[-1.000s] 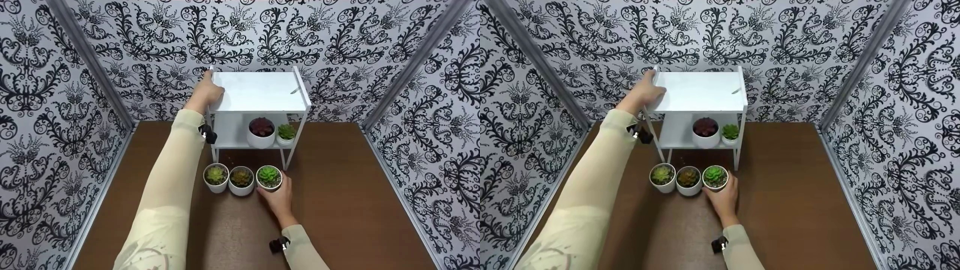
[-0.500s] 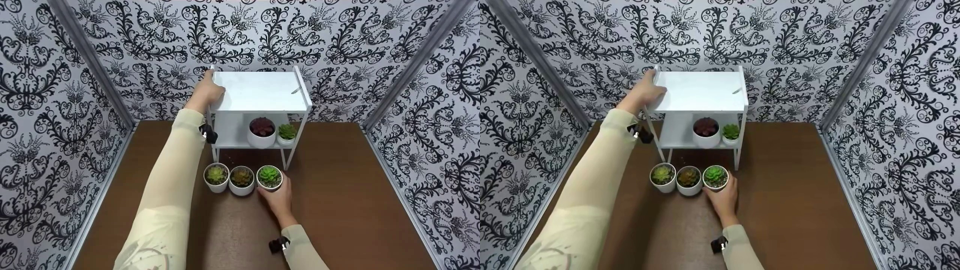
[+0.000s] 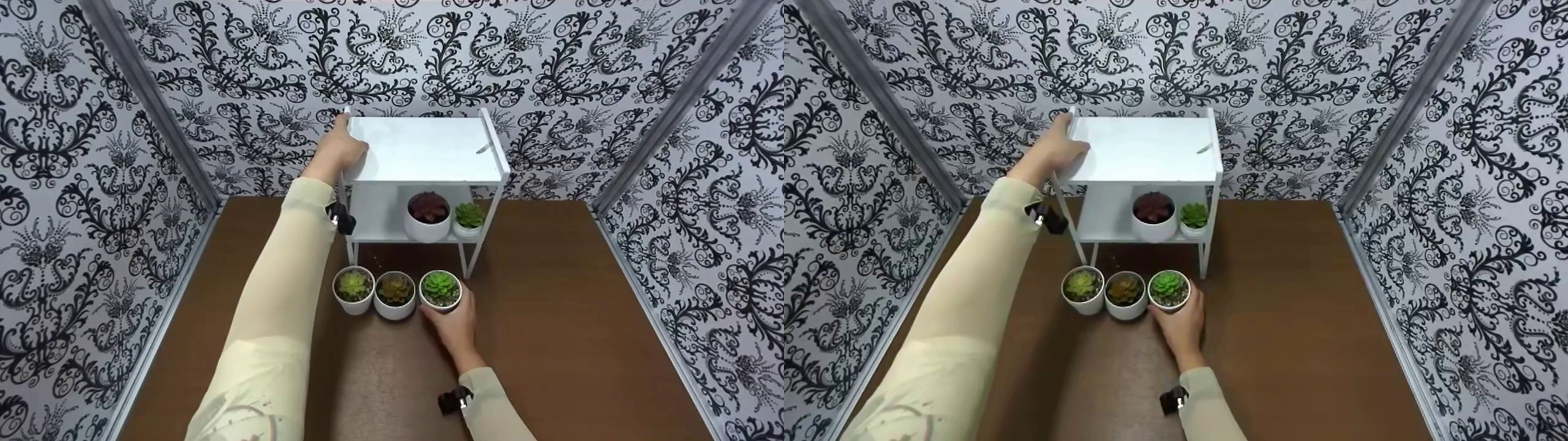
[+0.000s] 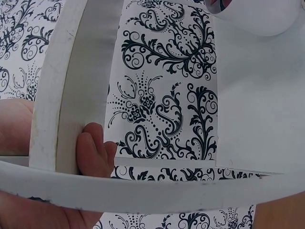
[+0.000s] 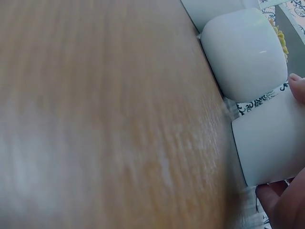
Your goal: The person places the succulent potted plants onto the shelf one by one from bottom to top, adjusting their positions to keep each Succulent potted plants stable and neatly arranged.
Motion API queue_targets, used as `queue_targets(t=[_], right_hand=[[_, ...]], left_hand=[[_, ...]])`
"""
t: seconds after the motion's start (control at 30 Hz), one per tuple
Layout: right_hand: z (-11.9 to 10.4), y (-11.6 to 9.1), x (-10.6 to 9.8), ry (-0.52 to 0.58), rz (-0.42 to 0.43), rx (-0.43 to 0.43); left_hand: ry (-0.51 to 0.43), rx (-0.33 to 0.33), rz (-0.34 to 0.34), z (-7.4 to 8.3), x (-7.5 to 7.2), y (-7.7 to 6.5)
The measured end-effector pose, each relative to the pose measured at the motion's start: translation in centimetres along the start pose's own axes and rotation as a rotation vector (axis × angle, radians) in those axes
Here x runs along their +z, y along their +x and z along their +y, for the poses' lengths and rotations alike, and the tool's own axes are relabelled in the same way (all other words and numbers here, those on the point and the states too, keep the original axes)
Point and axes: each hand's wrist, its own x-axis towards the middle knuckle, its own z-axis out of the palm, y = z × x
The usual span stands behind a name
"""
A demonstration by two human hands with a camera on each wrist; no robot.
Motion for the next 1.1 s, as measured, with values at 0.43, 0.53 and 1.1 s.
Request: queue_targets(t=[0.43,0.53,1.1], right_hand=[[0.4,0.0,-0.1,0.015,0.017,-0.011],[0.5,0.1,-0.1,0.017,0.017,-0.02],[-1.1,0.3,-0.7,0.013,0.025,-0.027]], left_hand=[[0.007,0.038,0.011,-0.3,0.2,0.3],[-0.001,0.044,0.015,-0.3,0.2,0.2],[-0.009,0.011,-0.012,0.0,-0.1,-0.3]])
